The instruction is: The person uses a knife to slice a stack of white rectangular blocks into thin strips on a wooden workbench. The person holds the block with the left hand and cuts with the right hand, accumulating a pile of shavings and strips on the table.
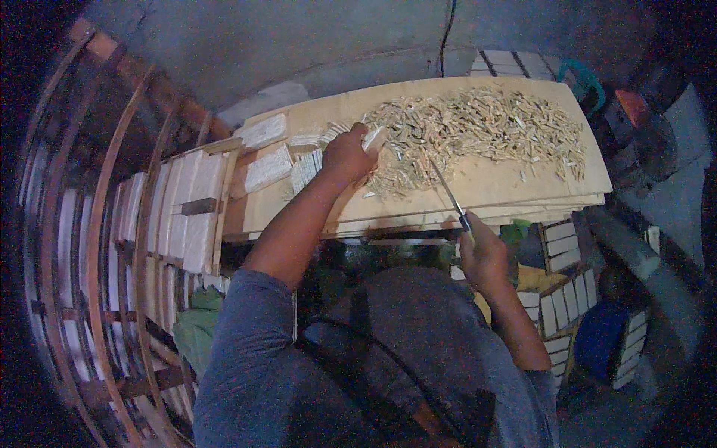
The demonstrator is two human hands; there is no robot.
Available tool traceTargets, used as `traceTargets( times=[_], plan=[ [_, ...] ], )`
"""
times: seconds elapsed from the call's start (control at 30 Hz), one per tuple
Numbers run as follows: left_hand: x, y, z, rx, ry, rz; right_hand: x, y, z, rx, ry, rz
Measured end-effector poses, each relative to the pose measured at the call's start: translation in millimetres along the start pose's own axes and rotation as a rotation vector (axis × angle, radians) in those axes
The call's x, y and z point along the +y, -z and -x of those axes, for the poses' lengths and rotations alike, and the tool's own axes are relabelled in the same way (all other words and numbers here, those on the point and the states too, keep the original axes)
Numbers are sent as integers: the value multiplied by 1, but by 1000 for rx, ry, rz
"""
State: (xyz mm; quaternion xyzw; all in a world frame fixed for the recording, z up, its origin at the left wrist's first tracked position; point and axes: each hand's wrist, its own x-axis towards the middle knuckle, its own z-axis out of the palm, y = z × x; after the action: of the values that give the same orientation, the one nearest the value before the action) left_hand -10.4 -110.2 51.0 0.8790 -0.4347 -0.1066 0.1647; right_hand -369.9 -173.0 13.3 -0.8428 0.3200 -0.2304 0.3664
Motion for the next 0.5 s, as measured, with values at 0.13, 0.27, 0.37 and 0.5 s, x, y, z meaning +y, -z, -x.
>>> traceTargets(
  times=[0.13,0.27,0.37,0.5],
  plan=[
    [-6,-11,10,-65,-41,82,-7,0,-6,-31,-27,5],
    [-33,-55,7,80,-119,22,-19,-5,-17,-62,63,16],
    [-35,-40,10,140,-53,241,-21,-13,-22,-117,89,74],
    [-24,18,19,160,113,431,-31,-45,-30,-289,165,21]
  ],
)
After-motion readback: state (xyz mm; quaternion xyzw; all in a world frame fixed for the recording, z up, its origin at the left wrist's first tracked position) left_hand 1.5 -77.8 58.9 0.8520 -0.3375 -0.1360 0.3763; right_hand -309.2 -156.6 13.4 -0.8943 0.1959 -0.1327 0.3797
